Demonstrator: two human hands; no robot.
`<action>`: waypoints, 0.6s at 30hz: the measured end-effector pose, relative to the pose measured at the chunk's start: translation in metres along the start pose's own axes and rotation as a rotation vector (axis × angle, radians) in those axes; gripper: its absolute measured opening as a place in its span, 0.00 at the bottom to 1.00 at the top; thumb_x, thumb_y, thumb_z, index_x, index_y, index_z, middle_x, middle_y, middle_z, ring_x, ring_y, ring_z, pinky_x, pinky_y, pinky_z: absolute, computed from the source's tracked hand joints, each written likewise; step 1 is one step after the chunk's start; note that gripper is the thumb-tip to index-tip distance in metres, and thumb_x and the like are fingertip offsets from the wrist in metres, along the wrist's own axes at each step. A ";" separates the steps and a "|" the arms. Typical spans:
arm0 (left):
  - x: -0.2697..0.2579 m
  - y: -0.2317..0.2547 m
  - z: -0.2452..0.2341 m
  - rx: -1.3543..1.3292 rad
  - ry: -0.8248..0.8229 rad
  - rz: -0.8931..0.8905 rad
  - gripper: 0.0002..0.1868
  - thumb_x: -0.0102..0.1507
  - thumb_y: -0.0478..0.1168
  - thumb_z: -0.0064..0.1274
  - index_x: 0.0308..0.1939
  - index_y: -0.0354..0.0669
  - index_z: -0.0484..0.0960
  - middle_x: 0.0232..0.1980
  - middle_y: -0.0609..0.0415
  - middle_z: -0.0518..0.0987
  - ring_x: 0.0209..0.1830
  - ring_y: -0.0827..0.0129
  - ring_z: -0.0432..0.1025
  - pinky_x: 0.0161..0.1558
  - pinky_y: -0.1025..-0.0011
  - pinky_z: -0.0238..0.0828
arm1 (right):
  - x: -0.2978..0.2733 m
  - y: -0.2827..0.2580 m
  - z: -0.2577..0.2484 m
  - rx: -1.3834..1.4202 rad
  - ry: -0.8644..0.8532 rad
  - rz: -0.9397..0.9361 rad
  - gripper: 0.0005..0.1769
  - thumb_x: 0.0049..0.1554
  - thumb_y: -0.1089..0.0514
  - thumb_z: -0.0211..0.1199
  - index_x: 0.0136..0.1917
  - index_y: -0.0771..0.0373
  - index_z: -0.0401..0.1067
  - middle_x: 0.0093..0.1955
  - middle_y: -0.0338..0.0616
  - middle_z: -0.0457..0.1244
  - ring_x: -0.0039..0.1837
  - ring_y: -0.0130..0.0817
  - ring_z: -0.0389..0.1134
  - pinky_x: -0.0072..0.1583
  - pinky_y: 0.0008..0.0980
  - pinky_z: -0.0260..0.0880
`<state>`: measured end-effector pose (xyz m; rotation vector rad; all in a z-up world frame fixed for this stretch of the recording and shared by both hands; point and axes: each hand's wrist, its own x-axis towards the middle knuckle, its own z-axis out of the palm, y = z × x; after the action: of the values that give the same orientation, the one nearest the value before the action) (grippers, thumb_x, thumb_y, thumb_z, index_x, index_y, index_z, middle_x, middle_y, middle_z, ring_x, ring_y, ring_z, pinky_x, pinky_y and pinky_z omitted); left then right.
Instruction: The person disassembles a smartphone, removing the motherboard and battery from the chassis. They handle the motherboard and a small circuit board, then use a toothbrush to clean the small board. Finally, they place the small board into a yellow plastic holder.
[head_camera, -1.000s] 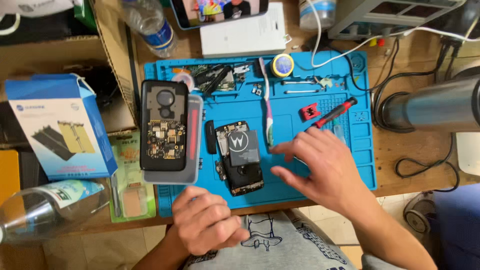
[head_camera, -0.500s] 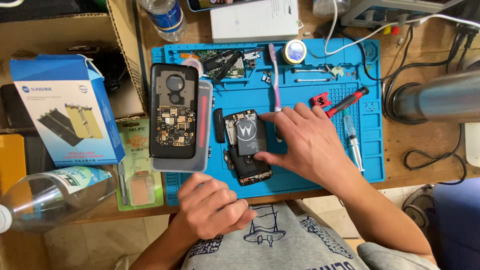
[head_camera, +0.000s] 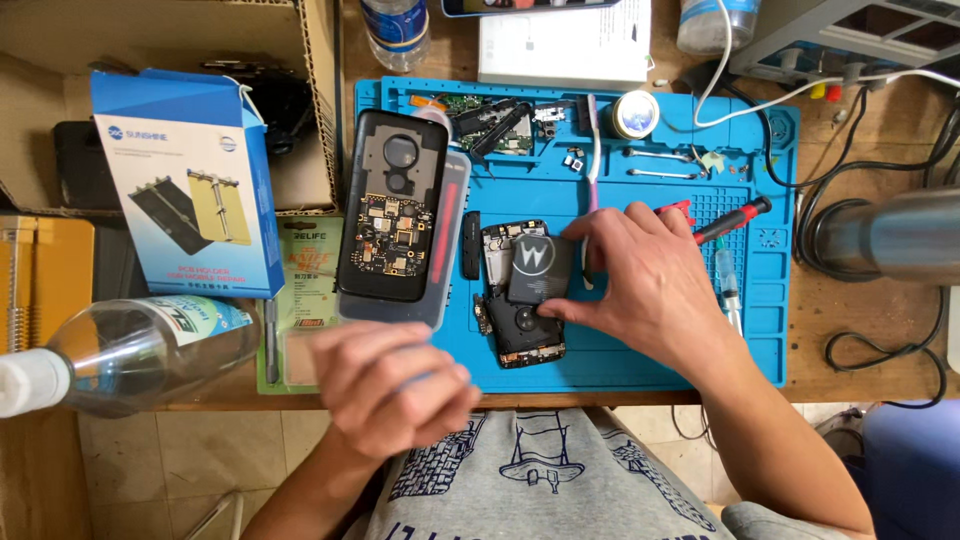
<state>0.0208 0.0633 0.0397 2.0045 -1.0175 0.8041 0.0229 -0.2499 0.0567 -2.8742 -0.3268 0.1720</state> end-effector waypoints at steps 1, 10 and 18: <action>-0.002 -0.003 -0.001 0.070 0.014 -0.067 0.10 0.75 0.54 0.58 0.44 0.58 0.84 0.43 0.67 0.87 0.51 0.64 0.81 0.56 0.60 0.67 | -0.001 0.000 0.000 0.054 -0.003 0.017 0.44 0.49 0.22 0.86 0.64 0.51 0.75 0.46 0.32 0.70 0.54 0.45 0.69 0.59 0.50 0.62; 0.003 -0.012 0.003 0.162 0.016 -0.344 0.10 0.73 0.46 0.65 0.54 0.49 0.86 0.53 0.59 0.90 0.58 0.53 0.87 0.66 0.58 0.66 | 0.004 -0.001 -0.014 0.673 -0.054 0.123 0.17 0.64 0.49 0.79 0.59 0.50 0.74 0.52 0.33 0.70 0.50 0.30 0.70 0.55 0.36 0.65; 0.006 -0.014 0.000 0.160 0.023 -0.341 0.09 0.75 0.48 0.60 0.52 0.50 0.86 0.46 0.62 0.89 0.52 0.59 0.85 0.62 0.59 0.65 | 0.069 -0.037 -0.014 1.439 -0.028 0.145 0.14 0.71 0.60 0.70 0.64 0.54 0.67 0.43 0.35 0.67 0.42 0.22 0.68 0.43 0.26 0.67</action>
<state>0.0357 0.0661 0.0401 2.2193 -0.5882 0.7375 0.0841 -0.2019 0.0729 -1.4614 0.0406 0.3041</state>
